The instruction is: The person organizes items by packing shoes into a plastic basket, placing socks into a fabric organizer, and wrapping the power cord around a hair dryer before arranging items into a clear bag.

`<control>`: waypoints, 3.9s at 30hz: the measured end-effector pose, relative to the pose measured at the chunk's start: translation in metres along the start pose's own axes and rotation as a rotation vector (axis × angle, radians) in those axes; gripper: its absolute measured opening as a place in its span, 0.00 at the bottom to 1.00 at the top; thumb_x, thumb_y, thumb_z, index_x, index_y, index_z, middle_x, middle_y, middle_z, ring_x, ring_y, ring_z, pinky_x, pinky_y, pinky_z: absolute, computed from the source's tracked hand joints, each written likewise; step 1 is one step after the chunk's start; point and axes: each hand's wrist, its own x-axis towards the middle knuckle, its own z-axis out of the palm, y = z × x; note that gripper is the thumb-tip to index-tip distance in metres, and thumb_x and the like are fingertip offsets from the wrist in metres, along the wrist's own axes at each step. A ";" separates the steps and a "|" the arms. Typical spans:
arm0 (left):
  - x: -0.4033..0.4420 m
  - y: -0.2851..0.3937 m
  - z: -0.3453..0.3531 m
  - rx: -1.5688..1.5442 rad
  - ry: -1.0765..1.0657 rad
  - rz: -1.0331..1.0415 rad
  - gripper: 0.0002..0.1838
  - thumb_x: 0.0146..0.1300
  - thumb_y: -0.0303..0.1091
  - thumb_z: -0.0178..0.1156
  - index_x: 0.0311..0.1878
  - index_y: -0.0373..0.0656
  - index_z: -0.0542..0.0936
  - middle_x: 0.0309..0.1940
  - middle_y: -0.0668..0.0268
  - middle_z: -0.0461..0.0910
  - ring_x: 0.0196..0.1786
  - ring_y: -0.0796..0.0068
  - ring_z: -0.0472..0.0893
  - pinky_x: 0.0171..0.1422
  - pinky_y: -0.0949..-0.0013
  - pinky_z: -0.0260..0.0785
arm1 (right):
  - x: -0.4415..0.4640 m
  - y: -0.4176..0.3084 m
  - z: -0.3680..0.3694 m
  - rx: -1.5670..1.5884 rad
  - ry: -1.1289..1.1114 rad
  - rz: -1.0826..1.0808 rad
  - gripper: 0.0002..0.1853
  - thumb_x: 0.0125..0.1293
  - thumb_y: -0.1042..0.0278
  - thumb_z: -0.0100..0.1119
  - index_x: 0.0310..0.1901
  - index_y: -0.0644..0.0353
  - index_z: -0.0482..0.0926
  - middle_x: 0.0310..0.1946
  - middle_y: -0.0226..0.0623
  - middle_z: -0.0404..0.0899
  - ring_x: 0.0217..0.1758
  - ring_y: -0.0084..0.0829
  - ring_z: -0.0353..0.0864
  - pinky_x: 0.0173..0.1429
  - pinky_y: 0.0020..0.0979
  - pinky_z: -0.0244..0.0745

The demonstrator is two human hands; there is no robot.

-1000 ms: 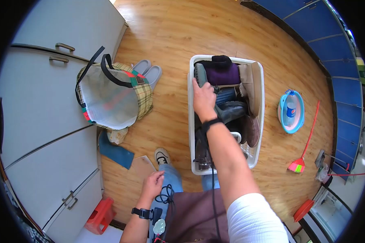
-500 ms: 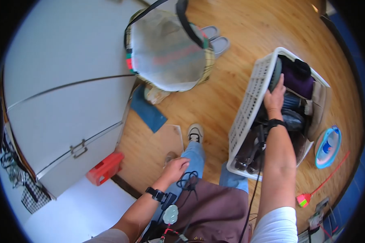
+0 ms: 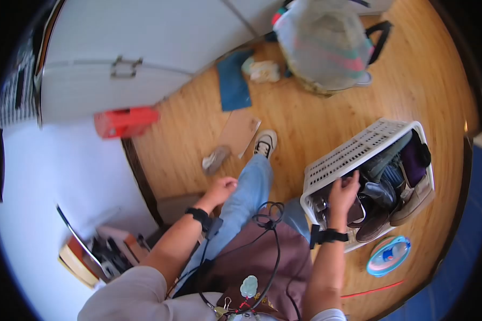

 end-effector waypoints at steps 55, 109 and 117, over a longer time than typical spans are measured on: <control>-0.063 0.190 0.200 -0.792 -0.659 -0.226 0.21 0.69 0.43 0.48 0.56 0.35 0.71 0.52 0.56 0.75 0.57 0.64 0.74 0.60 0.61 0.67 | -0.183 0.048 -0.143 0.046 0.004 0.264 0.59 0.38 0.43 0.72 0.70 0.54 0.48 0.46 0.52 0.68 0.49 0.51 0.68 0.56 0.44 0.64; -0.057 0.057 0.150 -0.159 -0.375 -0.178 0.15 0.66 0.37 0.54 0.48 0.36 0.76 0.35 0.59 0.81 0.36 0.72 0.81 0.40 0.74 0.72 | 0.120 0.100 -0.123 -1.126 0.088 0.029 0.24 0.68 0.67 0.38 0.66 0.45 0.61 0.57 0.63 0.67 0.57 0.59 0.70 0.56 0.55 0.65; -0.051 0.055 0.165 -0.170 -0.413 -0.198 0.14 0.65 0.36 0.54 0.47 0.36 0.76 0.34 0.60 0.81 0.34 0.74 0.80 0.40 0.72 0.72 | 0.130 0.110 -0.104 -1.335 0.051 0.047 0.23 0.69 0.68 0.35 0.66 0.54 0.61 0.52 0.72 0.67 0.50 0.66 0.73 0.47 0.61 0.71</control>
